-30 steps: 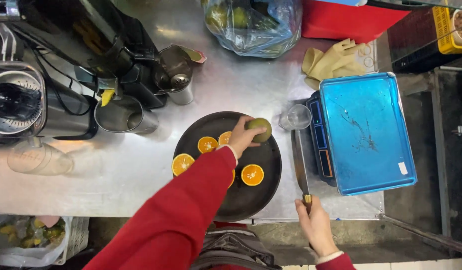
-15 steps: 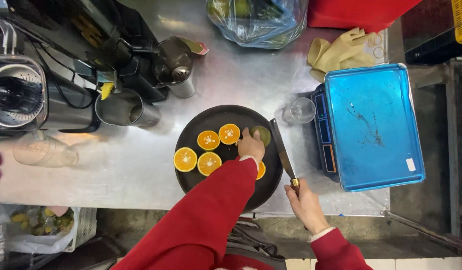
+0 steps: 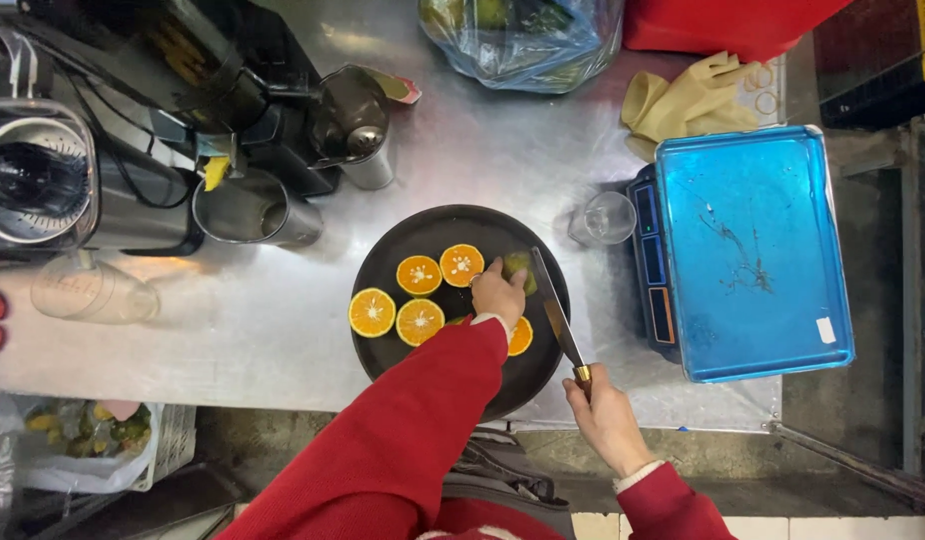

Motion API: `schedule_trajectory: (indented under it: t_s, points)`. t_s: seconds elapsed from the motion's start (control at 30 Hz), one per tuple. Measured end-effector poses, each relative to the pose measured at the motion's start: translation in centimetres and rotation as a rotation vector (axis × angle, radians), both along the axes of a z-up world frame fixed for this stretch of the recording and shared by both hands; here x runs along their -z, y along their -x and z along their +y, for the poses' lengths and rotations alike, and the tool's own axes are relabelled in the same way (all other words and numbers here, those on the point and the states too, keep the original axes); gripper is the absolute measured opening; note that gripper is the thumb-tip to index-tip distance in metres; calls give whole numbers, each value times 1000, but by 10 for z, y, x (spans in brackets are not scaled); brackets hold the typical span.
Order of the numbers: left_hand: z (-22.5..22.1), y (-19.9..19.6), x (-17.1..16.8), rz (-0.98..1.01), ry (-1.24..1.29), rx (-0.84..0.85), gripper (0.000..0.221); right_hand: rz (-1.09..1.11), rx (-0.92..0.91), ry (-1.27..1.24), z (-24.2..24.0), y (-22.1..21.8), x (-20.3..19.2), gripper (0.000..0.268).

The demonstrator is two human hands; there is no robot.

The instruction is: Preparing fresh citrus juice by cutting fruits, using a manual press, and pouring the juice into a cup.

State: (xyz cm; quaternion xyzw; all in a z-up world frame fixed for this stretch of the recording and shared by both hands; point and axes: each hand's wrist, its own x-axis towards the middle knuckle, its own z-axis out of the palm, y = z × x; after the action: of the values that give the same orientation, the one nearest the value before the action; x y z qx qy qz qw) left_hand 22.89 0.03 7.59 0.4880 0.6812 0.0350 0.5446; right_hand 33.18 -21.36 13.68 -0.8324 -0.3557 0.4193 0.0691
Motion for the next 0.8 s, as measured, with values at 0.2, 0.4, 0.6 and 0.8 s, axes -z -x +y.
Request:
schedule_trajectory:
  t_s: [0.2,0.4,0.6,0.8]
  points:
    - [3,4,-32,-51,91,-63,58,-17,12,60,6,7,-8,26]
    - [-1,2,15,-7,-43,9,54,-101,-68,71,35,3,30,31]
    - [-11,11,-7,-74,-54,7,61,-90,-168,120,71,-3,50,33]
    - [-9,12,50,-76,-96,-18,58,-94,-128,130,8,-11,73,26]
